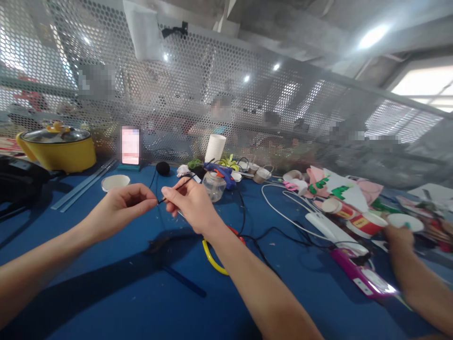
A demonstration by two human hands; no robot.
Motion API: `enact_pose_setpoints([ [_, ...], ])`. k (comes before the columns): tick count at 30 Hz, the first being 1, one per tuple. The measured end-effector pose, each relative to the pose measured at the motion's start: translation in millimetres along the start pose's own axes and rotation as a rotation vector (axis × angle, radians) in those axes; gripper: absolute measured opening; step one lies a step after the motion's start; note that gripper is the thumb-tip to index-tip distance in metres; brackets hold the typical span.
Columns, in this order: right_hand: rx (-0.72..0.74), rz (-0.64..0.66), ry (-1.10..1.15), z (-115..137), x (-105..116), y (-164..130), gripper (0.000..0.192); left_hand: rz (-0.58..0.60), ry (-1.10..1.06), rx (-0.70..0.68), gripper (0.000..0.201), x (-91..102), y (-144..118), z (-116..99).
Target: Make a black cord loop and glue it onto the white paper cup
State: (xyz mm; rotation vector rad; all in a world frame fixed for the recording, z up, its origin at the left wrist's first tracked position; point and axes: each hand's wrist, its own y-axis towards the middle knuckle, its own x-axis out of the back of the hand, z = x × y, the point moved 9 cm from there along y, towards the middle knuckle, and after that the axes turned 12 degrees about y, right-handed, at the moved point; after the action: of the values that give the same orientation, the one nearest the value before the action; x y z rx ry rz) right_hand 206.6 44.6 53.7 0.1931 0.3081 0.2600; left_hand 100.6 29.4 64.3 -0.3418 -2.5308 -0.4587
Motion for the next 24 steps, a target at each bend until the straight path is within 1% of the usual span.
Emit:
enact_pose_setpoints([
  [4, 0.085, -0.039, -0.25, 9.4, 1.9, -3.4, 0.023, -0.023, 0.114, -0.029, 0.013, 1.4, -2.6, -3.2],
  [6, 0.163, -0.082, -0.328, 15.2, 2.4, -6.0, 0.021, -0.04, 0.137, -0.027, 0.014, -0.8, -4.7, -1.6],
  [9, 0.291, -0.141, -0.382, 23.3, 2.3, -10.3, 0.019, -0.078, 0.124, -0.016, 0.013, -4.6, -7.3, 2.5],
  [11, 0.316, -0.168, -0.355, 23.4, 3.5, -11.1, 0.019, -0.105, 0.08, -0.004, 0.012, -6.6, -8.3, 5.1],
  [13, 0.286, -0.176, -0.269, 18.3, 5.1, -9.2, 0.019, -0.13, 0.008, 0.019, 0.012, -7.7, -8.5, 7.8],
  [15, 0.228, -0.158, -0.123, 10.2, 5.1, -5.9, 0.02, -0.147, -0.073, 0.051, 0.013, -8.5, -8.3, 10.7],
  [19, 0.038, -0.107, 0.213, -11.2, 0.2, -0.4, 0.022, -0.158, -0.206, 0.098, 0.014, -9.5, -7.6, 15.4],
  [21, -0.054, -0.088, 0.283, -19.0, -2.9, 0.3, 0.022, -0.151, -0.237, 0.092, 0.013, -9.5, -6.9, 16.0],
  [24, -0.103, -0.063, 0.291, -21.2, -4.0, 0.7, 0.023, -0.131, -0.211, 0.045, 0.011, -7.8, -5.1, 13.4],
])
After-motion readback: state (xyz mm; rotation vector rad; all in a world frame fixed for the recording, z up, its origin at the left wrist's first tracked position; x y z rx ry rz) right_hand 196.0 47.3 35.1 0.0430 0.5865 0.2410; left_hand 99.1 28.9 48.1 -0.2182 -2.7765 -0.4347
